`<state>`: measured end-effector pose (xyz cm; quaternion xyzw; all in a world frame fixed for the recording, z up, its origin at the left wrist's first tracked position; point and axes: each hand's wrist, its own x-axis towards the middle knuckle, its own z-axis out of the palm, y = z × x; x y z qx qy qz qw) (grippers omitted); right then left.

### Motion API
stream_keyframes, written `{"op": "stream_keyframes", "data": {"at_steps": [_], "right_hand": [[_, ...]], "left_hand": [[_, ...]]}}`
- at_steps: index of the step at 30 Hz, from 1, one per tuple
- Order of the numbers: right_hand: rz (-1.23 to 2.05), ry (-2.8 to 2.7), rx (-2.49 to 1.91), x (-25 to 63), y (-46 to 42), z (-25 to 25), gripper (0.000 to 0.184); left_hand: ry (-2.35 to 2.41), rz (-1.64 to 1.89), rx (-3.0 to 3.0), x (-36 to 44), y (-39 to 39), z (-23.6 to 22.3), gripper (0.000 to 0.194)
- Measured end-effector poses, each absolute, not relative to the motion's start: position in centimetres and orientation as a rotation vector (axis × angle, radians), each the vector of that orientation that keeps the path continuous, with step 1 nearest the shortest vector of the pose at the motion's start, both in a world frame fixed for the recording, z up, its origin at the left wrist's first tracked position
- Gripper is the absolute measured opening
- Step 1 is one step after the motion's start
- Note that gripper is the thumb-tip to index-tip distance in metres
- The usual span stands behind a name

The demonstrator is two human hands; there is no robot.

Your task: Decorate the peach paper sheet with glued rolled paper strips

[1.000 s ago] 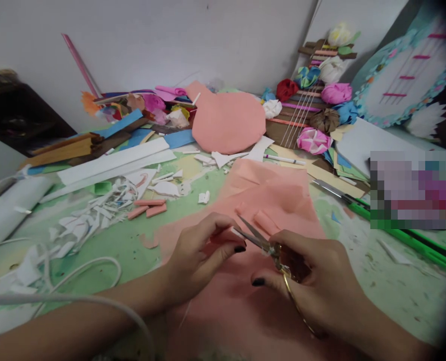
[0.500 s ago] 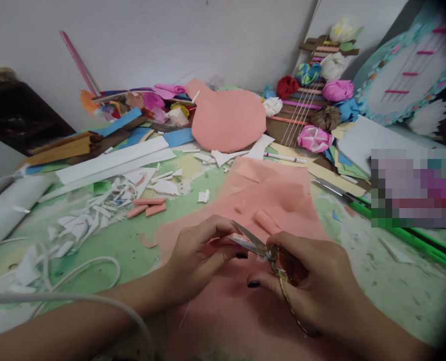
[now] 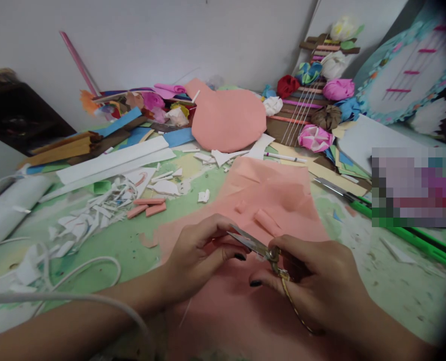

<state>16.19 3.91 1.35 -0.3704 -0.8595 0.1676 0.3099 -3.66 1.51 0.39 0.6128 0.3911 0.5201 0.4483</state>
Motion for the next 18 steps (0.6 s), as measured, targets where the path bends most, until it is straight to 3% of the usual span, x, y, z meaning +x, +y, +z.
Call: {"op": "stream_keyframes", "data": {"at_steps": [11, 18], "right_hand": [[0.435, -2.323, -0.984, 16.21, 3.99, 1.5, 0.027], [0.426, -2.336, -0.976, 16.17, 4.03, 1.5, 0.026]], "left_hand": [[0.982, 1.151, 1.46, -3.73, 1.57, 0.51, 0.017], [0.971, 1.094, 1.465, -3.89, 1.59, 0.45, 0.033]]}}
